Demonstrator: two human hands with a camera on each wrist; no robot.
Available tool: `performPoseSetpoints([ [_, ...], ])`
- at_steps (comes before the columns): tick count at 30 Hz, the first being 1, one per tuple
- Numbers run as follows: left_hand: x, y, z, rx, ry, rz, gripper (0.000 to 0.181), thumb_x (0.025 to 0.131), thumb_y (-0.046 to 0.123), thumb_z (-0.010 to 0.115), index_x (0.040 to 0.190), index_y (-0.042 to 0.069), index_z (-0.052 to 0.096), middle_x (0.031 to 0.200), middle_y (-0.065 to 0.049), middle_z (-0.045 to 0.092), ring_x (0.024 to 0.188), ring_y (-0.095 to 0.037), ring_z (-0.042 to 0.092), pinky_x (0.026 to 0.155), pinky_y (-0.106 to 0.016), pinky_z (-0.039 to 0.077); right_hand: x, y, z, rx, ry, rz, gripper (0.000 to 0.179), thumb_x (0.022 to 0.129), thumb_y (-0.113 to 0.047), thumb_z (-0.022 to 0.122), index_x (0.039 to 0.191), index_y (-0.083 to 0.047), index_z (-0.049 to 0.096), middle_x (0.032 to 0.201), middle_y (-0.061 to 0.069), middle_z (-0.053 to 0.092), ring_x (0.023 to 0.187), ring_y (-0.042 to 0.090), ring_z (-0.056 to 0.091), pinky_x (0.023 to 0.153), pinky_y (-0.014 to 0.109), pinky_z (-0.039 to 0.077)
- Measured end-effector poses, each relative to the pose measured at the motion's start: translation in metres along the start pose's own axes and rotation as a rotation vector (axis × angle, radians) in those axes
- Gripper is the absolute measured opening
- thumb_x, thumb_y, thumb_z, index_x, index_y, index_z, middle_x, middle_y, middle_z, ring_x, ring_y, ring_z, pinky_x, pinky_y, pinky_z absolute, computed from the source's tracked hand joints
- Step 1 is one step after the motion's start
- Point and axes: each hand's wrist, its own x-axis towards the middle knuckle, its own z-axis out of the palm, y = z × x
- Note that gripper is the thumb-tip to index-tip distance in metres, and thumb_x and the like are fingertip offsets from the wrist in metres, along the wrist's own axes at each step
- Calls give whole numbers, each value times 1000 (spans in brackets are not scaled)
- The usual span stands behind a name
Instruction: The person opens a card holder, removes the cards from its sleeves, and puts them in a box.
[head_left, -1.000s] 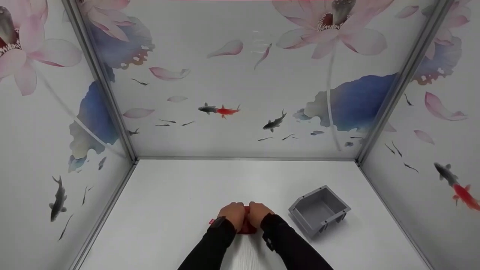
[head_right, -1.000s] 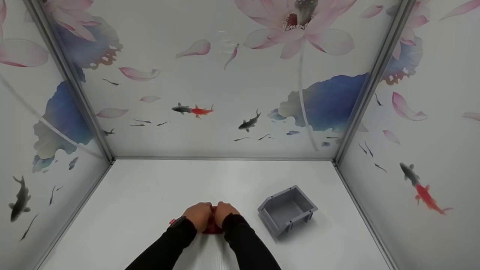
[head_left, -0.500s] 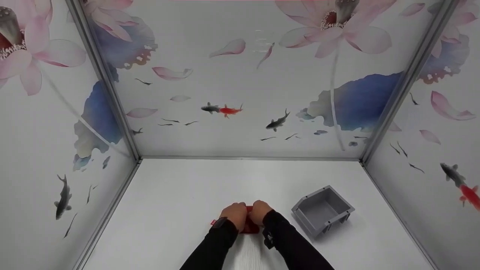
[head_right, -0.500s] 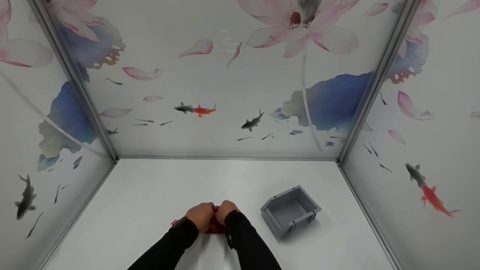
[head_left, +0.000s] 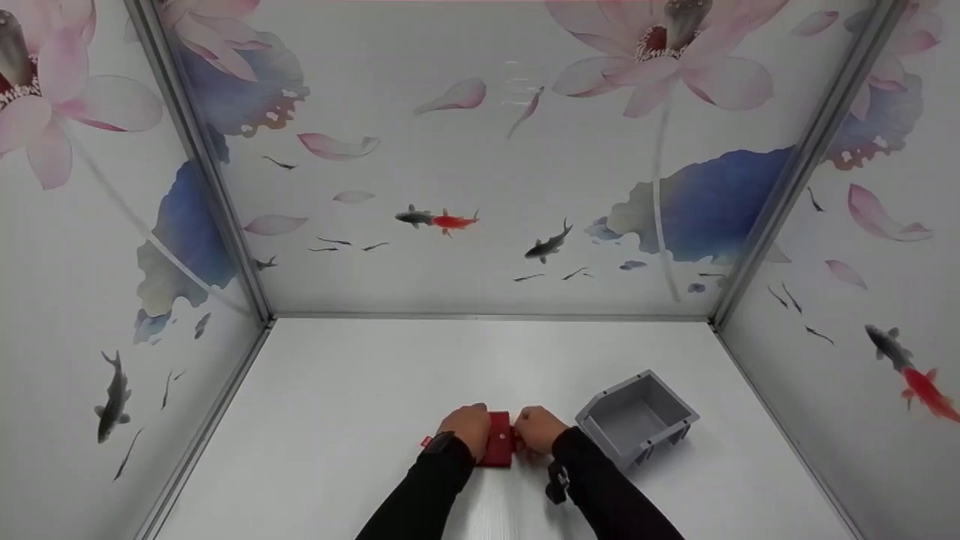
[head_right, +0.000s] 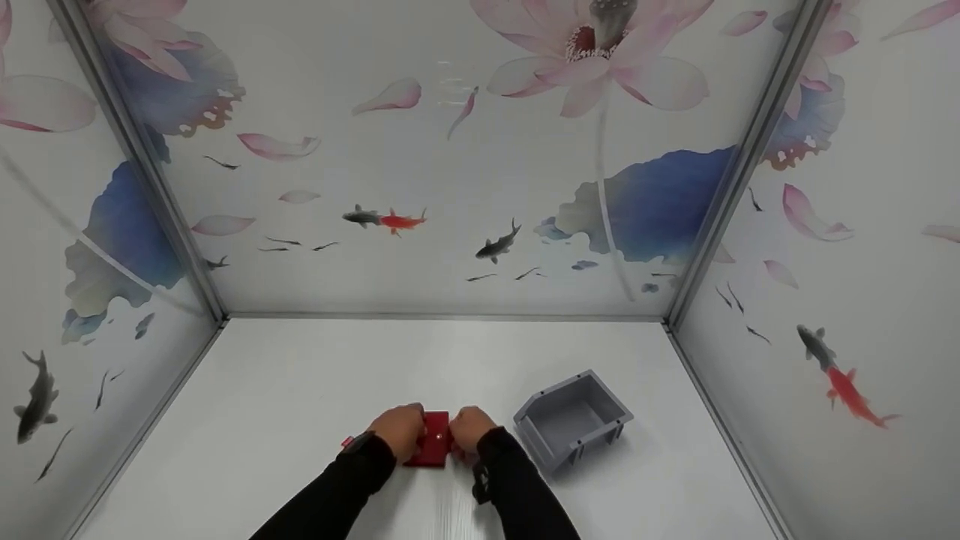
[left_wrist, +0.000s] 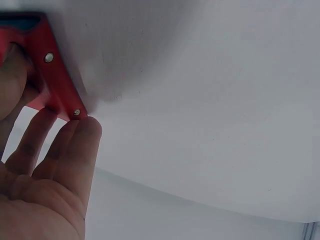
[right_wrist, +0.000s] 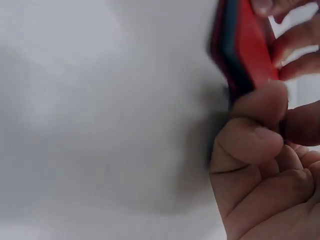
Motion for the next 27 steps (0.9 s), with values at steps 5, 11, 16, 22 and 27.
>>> performPoseSetpoints([
  [5, -6, 0, -5, 6, -6, -27, 10, 96, 2, 84, 102, 2, 76, 93, -9, 74, 87, -23, 75, 84, -39, 66, -3, 2, 1, -7, 19, -24, 20, 106, -10, 53, 95, -4, 69, 75, 6, 69, 62, 16, 60, 57, 27, 47],
  [11, 6, -7, 18, -58, 29, -12, 16, 90, 2, 85, 102, 2, 75, 90, -11, 73, 82, -25, 73, 80, -44, 67, 38, 60, 17, -216, 154, -161, 13, 95, -11, 69, 83, -12, 73, 77, -1, 69, 70, 14, 61, 68, 32, 54],
  [16, 16, -13, 37, -47, 52, -2, 22, 86, 4, 88, 104, 2, 75, 90, -11, 74, 85, -30, 76, 78, -49, 67, 52, 80, 21, -272, 195, -228, 21, 85, -10, 85, 74, -20, 70, 80, -5, 69, 75, 13, 60, 73, 34, 54],
  [22, -2, -3, 6, -104, -23, -21, 22, 87, 10, 93, 101, 3, 77, 98, -9, 75, 86, -24, 73, 83, -43, 66, 35, 59, 19, -339, 225, -175, 24, 85, -13, 90, 75, -19, 69, 79, -5, 70, 72, 12, 59, 68, 31, 50],
  [27, -19, 1, -12, -212, -80, -33, 48, 81, 31, 105, 110, 3, 77, 101, -5, 72, 84, -18, 63, 89, -38, 63, 10, 32, 15, -288, 203, -121, 20, 91, -7, 87, 80, -13, 72, 82, 2, 74, 74, 19, 61, 69, 35, 52],
])
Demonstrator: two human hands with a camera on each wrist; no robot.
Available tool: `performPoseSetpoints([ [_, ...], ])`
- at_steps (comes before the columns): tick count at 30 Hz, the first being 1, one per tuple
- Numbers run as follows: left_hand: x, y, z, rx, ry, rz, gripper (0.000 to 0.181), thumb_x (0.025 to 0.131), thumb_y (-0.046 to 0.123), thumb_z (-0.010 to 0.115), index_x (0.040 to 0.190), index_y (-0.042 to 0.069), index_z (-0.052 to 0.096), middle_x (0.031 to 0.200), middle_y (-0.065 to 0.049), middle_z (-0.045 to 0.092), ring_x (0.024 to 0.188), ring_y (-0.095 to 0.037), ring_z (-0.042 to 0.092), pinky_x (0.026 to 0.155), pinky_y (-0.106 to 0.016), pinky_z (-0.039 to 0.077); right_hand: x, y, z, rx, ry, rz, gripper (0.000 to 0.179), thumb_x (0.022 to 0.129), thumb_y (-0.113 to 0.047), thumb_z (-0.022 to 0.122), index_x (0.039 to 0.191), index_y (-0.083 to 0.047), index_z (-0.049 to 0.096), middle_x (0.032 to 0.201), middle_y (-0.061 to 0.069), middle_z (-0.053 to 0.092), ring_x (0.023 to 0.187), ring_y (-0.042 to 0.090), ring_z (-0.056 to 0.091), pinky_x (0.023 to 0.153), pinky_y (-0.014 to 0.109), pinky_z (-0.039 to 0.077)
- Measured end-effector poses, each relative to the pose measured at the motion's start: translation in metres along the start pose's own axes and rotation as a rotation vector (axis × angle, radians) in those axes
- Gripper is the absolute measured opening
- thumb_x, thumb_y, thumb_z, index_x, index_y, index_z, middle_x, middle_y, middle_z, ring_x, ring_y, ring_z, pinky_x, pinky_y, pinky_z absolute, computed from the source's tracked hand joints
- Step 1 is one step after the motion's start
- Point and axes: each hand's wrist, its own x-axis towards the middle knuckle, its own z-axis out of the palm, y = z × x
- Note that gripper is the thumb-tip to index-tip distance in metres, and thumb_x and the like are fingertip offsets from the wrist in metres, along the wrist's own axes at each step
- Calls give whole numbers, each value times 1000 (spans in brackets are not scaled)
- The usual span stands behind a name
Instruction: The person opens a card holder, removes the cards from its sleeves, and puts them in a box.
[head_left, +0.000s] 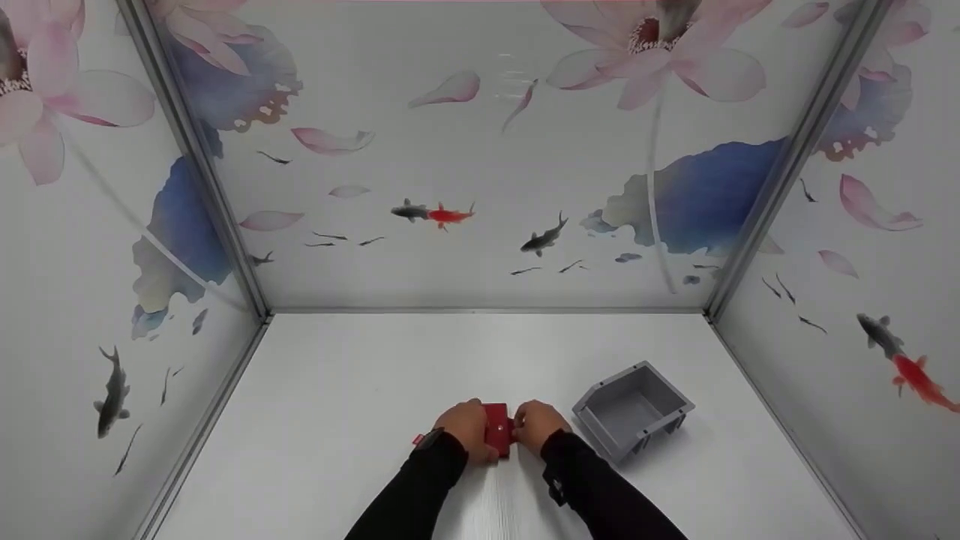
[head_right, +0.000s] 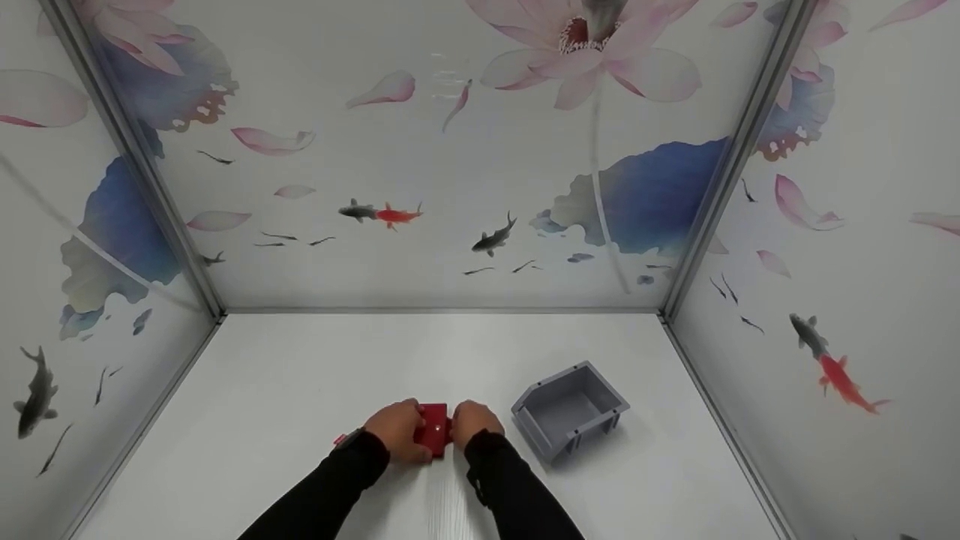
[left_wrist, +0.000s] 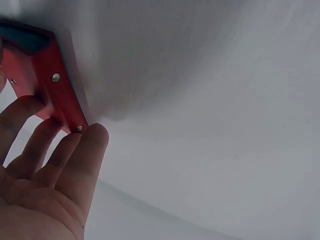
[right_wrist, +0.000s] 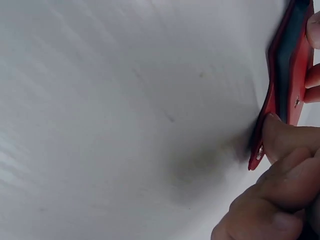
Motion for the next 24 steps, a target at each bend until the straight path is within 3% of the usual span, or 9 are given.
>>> performPoseSetpoints([
  [3, -4, 5, -3, -3, -6, 13, 61, 73, 35, 109, 115, 4, 77, 97, -4, 70, 83, -17, 60, 88, -37, 62, -9, -9, -9, 21, -6, 20, 12, 93, -2, 83, 85, -9, 76, 89, 6, 78, 80, 22, 65, 78, 40, 57],
  [8, 1, 6, 3, 63, 43, 50, 60, 69, 34, 111, 112, 6, 80, 93, -4, 71, 80, -17, 59, 84, -36, 61, -11, -7, -11, 2, -19, 12, 7, 95, -2, 79, 94, -6, 85, 100, 9, 84, 88, 20, 70, 85, 42, 61],
  [11, 5, 2, 7, 61, 47, 71, 62, 74, 36, 108, 121, 8, 78, 98, -5, 72, 84, -20, 64, 85, -38, 62, -4, 5, -1, -23, -1, -31, 10, 94, -4, 81, 95, -11, 89, 102, 6, 86, 90, 17, 72, 86, 41, 62],
  [14, 6, -2, 7, 22, 23, 78, 71, 82, 35, 102, 141, 10, 71, 109, -8, 74, 92, -23, 69, 90, -41, 64, 5, 21, 8, -32, 13, -65, 11, 92, -8, 83, 95, -15, 91, 103, 2, 86, 94, 17, 75, 87, 41, 62],
  [18, 1, -3, 2, -35, 10, 67, 88, 89, 37, 98, 163, 11, 57, 125, -12, 74, 104, -28, 74, 98, -45, 65, -7, 6, -6, -24, 0, -67, 11, 93, -7, 82, 98, -10, 91, 104, 7, 87, 94, 20, 76, 86, 41, 63],
  [24, -1, -11, 2, -6, 60, 95, 82, 92, 42, 94, 163, 17, 59, 124, -9, 76, 105, -27, 76, 95, -45, 66, -35, -33, -37, 27, -27, -43, 9, 95, 1, 82, 101, -1, 89, 106, 15, 87, 96, 26, 76, 90, 48, 63],
])
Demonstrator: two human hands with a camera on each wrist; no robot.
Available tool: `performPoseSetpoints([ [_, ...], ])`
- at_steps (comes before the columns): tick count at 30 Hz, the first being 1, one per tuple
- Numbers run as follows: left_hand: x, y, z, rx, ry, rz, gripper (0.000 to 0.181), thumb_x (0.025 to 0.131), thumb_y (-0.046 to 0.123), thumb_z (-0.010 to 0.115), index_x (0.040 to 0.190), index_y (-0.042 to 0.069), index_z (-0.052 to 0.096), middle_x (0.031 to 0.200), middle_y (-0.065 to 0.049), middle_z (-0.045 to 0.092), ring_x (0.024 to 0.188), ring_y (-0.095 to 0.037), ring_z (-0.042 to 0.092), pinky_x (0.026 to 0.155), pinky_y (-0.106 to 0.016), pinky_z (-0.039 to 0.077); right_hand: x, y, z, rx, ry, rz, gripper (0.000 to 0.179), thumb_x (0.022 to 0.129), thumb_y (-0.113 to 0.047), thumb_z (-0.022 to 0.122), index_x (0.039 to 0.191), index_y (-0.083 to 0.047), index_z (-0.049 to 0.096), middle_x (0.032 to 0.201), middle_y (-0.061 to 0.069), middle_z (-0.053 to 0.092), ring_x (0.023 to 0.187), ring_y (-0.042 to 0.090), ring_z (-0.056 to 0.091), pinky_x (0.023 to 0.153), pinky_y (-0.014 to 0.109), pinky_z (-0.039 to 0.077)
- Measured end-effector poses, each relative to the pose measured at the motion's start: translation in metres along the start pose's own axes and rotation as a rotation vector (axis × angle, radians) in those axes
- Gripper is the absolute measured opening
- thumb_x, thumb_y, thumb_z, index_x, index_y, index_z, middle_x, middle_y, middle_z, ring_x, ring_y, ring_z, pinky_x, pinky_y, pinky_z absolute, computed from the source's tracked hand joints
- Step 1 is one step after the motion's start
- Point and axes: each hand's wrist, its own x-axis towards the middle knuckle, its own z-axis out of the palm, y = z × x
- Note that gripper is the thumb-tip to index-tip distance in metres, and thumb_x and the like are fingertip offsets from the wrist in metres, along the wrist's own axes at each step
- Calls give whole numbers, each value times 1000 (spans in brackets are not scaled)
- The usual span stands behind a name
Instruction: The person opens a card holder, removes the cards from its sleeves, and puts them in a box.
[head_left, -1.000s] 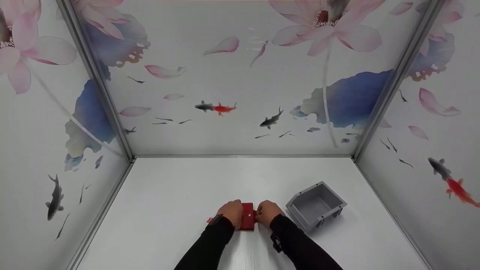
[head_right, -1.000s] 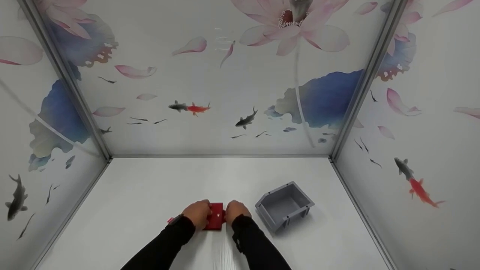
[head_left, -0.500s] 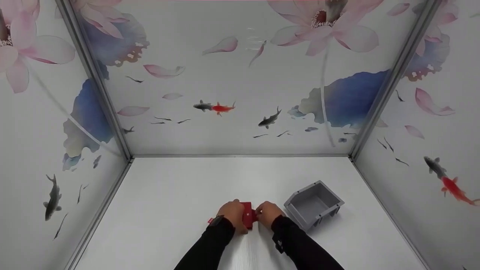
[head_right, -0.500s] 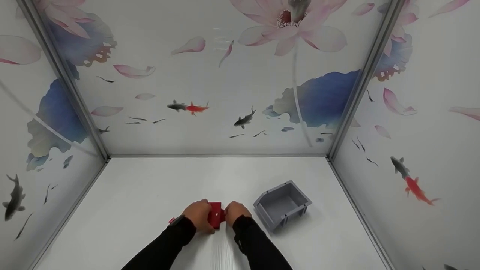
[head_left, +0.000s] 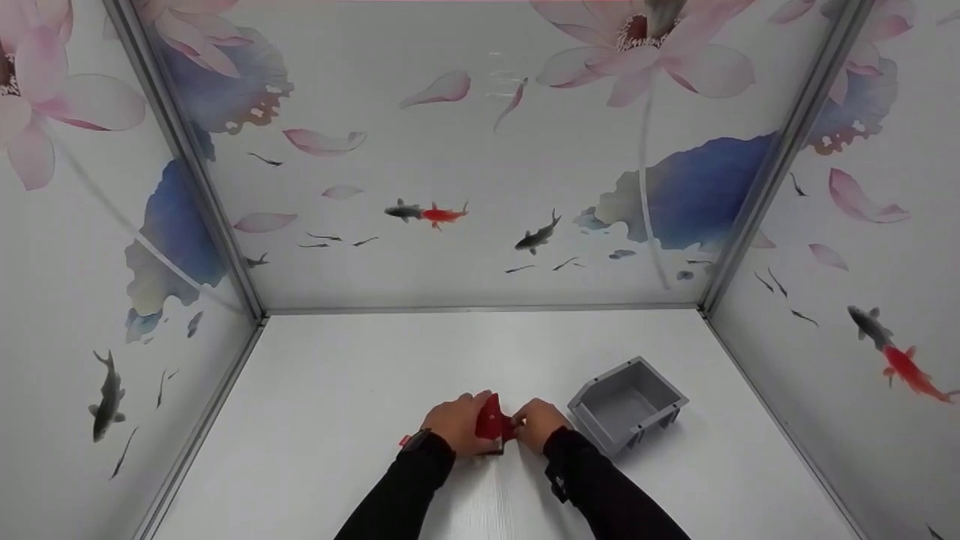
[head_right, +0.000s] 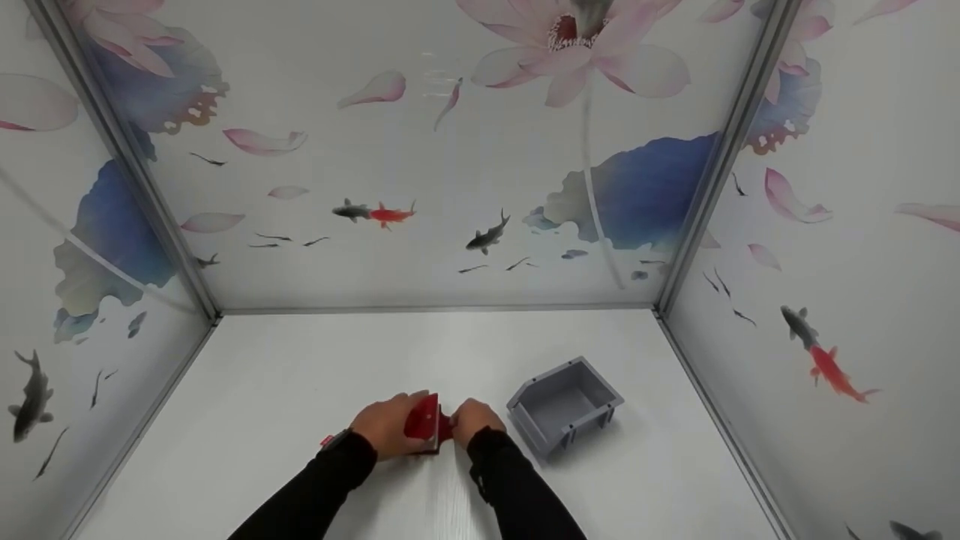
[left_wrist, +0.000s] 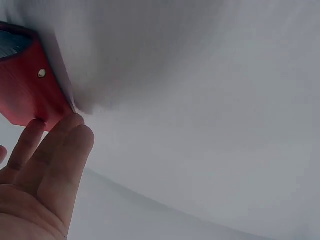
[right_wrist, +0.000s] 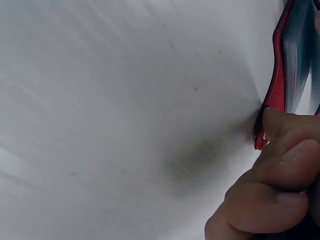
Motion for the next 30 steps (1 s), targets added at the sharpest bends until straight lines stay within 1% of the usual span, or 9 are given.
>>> performPoseSetpoints([
  [4, -1, -4, -2, 42, 56, 58, 75, 94, 35, 93, 162, 22, 61, 128, -6, 73, 111, -24, 74, 94, -44, 66, -7, -11, -5, -18, 4, 33, 10, 99, 0, 80, 104, 1, 89, 111, 17, 87, 104, 29, 78, 97, 51, 64],
  [8, 0, -9, 0, 104, 123, 142, 72, 93, 22, 91, 160, 25, 65, 144, -5, 68, 130, -23, 65, 99, -42, 65, -6, -11, -2, -21, 15, 63, 10, 99, 1, 80, 105, 1, 88, 113, 18, 86, 107, 30, 79, 100, 53, 64],
  [10, 0, -12, 2, 165, 165, 189, 63, 90, 18, 92, 150, 23, 74, 151, -4, 67, 138, -22, 63, 103, -41, 65, -4, -9, 0, -16, 16, 77, 10, 98, 2, 81, 105, 1, 88, 114, 18, 86, 107, 29, 78, 101, 53, 63],
  [12, 0, -14, 3, 250, 204, 238, 47, 87, 15, 93, 132, 21, 84, 151, -2, 69, 143, -22, 63, 104, -41, 64, -3, -9, 1, -15, 17, 79, 10, 96, 2, 83, 104, 1, 89, 112, 17, 86, 105, 29, 78, 99, 53, 64],
  [15, -2, -16, 4, 372, 239, 273, 23, 87, 15, 94, 110, 17, 91, 140, 0, 75, 135, -20, 69, 102, -41, 62, -1, -7, 3, -8, 15, 93, 10, 96, 1, 84, 104, 1, 89, 109, 16, 86, 100, 26, 77, 97, 52, 64],
  [20, -7, -19, 6, 525, 269, 233, 11, 90, 15, 91, 101, 14, 89, 108, 1, 78, 103, -19, 69, 87, -40, 51, 0, -6, 5, -10, 17, 119, 8, 97, 0, 84, 103, -1, 89, 108, 15, 86, 95, 23, 74, 94, 49, 63],
  [25, -10, -30, 17, 632, 315, 190, 9, 88, 16, 96, 92, 15, 88, 103, 2, 76, 98, -20, 62, 89, -40, 49, -6, -13, 1, -30, 24, 121, 7, 98, -1, 83, 102, -2, 88, 112, 14, 85, 101, 24, 74, 98, 50, 62],
  [28, -12, -34, 23, 605, 300, 175, 12, 87, 10, 98, 94, 13, 88, 105, 1, 78, 100, -20, 66, 93, -37, 55, -9, -17, -2, -29, 17, 135, 8, 99, -2, 82, 105, -2, 89, 113, 13, 84, 101, 23, 73, 98, 47, 61],
  [30, -14, -35, 24, 522, 266, 147, 11, 88, 4, 94, 96, 9, 88, 102, -2, 80, 97, -21, 72, 91, -35, 61, -10, -18, -3, -22, 11, 138, 9, 99, -3, 82, 105, -2, 89, 112, 13, 85, 98, 22, 72, 95, 45, 61],
])
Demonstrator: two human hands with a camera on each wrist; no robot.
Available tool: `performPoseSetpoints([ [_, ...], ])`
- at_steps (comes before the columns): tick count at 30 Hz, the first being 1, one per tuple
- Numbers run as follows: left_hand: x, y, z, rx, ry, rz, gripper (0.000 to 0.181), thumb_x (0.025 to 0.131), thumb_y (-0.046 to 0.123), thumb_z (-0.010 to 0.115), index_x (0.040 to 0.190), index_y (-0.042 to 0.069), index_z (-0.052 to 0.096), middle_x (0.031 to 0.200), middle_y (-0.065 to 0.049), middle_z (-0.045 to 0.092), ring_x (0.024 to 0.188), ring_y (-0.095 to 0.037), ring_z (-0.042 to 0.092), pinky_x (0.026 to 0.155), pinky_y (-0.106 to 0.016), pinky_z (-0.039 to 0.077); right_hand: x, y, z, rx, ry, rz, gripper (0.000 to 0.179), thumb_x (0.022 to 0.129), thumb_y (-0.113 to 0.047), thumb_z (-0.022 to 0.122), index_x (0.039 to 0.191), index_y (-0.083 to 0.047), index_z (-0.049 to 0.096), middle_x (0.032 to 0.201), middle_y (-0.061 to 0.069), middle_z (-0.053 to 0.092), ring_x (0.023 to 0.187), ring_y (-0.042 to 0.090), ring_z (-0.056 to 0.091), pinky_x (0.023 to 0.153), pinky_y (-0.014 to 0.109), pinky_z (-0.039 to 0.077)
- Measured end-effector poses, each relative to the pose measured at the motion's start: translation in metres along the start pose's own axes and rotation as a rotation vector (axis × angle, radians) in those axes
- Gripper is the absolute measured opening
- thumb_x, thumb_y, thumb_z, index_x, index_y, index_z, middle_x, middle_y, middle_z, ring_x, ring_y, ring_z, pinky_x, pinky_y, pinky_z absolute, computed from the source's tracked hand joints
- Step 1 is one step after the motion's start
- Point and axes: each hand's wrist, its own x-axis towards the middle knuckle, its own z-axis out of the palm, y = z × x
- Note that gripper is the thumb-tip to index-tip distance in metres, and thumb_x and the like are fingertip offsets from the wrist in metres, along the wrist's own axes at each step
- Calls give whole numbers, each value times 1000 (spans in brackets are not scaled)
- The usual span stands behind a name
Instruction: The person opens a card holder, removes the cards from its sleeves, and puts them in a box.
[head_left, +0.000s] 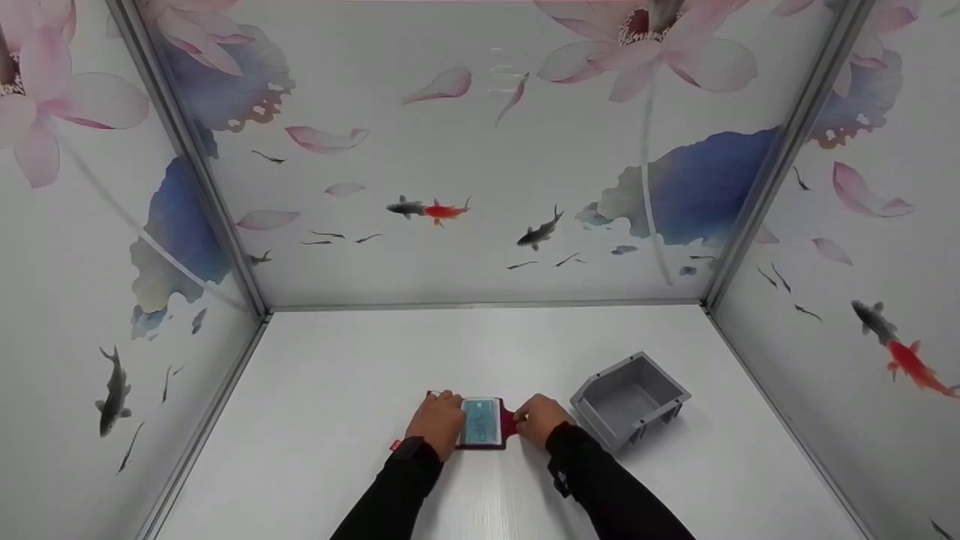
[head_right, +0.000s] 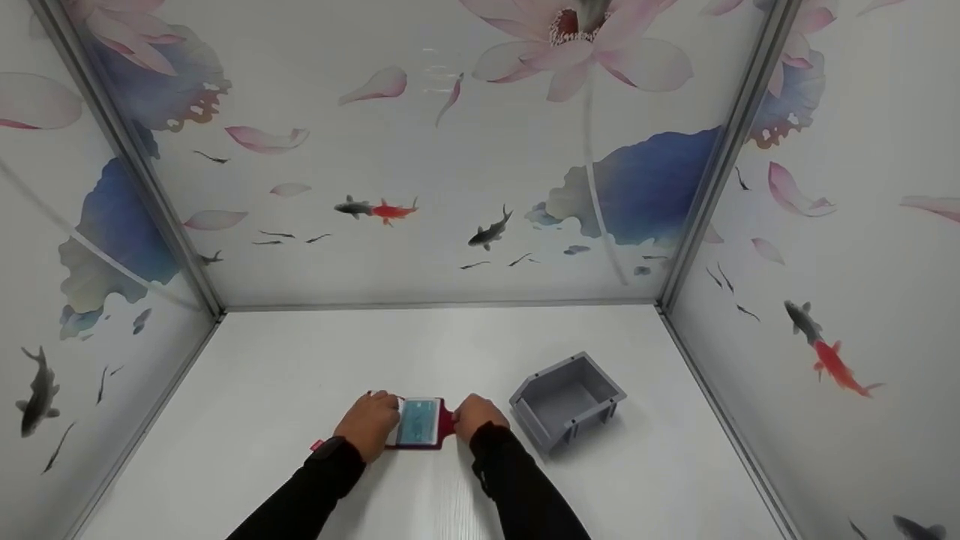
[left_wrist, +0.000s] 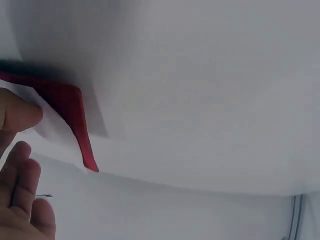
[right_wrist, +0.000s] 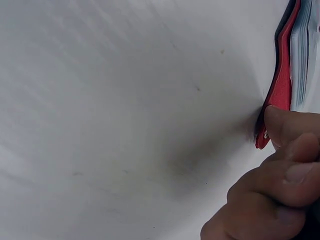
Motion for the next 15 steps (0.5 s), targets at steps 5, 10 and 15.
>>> performPoseSetpoints([
  [5, 1, 0, -7, -330, -135, -144, 8, 96, 9, 86, 91, 3, 82, 84, -7, 75, 78, -21, 70, 77, -40, 63, 2, 2, -1, 3, -10, -23, 8, 99, -3, 81, 100, -3, 89, 109, 11, 87, 90, 18, 68, 86, 39, 58],
  [10, 5, 1, -18, -462, -246, -221, 37, 88, 37, 99, 97, 8, 78, 83, -1, 74, 74, -15, 59, 76, -39, 58, 3, 4, 0, 5, -13, -36, 8, 97, -2, 81, 98, -4, 88, 107, 11, 86, 88, 18, 65, 85, 38, 56],
  [15, 5, 7, -20, -461, -251, -232, 68, 77, 40, 108, 127, 5, 77, 109, -9, 84, 99, -26, 78, 96, -47, 65, 1, 3, -1, 23, -15, -30, 7, 97, -1, 81, 97, -3, 88, 104, 12, 86, 86, 19, 64, 84, 39, 56],
])
